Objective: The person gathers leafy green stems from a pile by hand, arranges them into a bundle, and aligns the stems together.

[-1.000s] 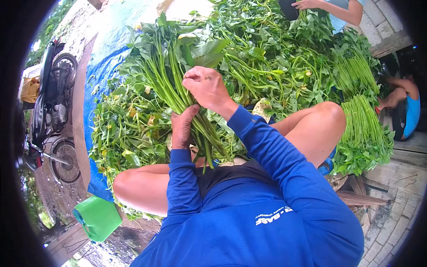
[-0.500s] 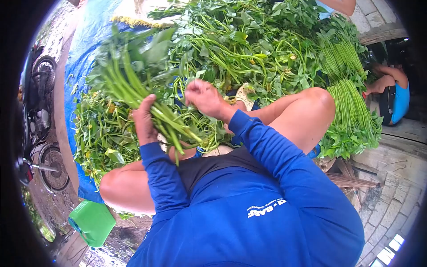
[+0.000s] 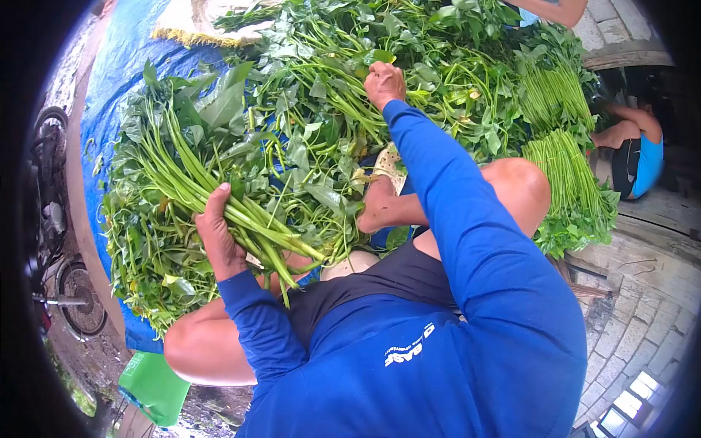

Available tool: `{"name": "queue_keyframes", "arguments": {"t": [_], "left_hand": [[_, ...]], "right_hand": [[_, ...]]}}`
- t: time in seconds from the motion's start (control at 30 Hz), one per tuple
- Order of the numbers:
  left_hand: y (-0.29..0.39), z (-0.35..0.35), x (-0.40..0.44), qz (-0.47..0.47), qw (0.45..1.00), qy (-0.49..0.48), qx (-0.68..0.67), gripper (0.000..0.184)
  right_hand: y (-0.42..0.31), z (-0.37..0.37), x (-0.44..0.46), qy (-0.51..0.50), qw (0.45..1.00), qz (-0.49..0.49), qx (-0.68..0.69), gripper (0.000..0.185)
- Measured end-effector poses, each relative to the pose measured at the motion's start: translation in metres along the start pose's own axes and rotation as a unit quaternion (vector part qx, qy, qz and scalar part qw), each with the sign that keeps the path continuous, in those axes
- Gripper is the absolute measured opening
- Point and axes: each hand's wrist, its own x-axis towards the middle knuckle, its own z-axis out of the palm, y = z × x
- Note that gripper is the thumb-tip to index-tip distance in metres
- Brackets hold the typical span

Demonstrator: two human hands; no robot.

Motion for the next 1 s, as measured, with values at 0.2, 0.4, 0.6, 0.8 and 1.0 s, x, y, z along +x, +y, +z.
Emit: {"name": "queue_keyframes", "arguments": {"t": [0.2, 0.4, 0.6, 0.8, 1.0], "left_hand": [[-0.006, 0.019, 0.008, -0.04, 0.999, -0.03, 0.014, 0.022], [-0.008, 0.022, 0.016, -0.039, 0.998, -0.057, 0.001, 0.021], [-0.015, 0.012, 0.024, -0.086, 0.992, -0.09, -0.024, 0.021], [-0.029, 0.006, 0.019, -0.055, 0.993, -0.104, -0.024, 0.023], [-0.037, -0.003, 0.01, -0.075, 0.989, -0.121, -0.029, 0.024]], "right_hand": [[0.012, -0.014, 0.025, -0.319, 0.926, 0.017, -0.201, 0.035], [0.023, -0.04, 0.057, -0.408, 0.901, -0.1, -0.108, 0.035], [-0.041, -0.157, 0.06, -0.328, 0.916, 0.052, 0.224, 0.026], [-0.045, -0.217, 0.03, -0.252, 0.849, 0.052, 0.462, 0.021], [-0.054, -0.232, -0.003, -0.217, 0.914, 0.095, 0.329, 0.027]]}}
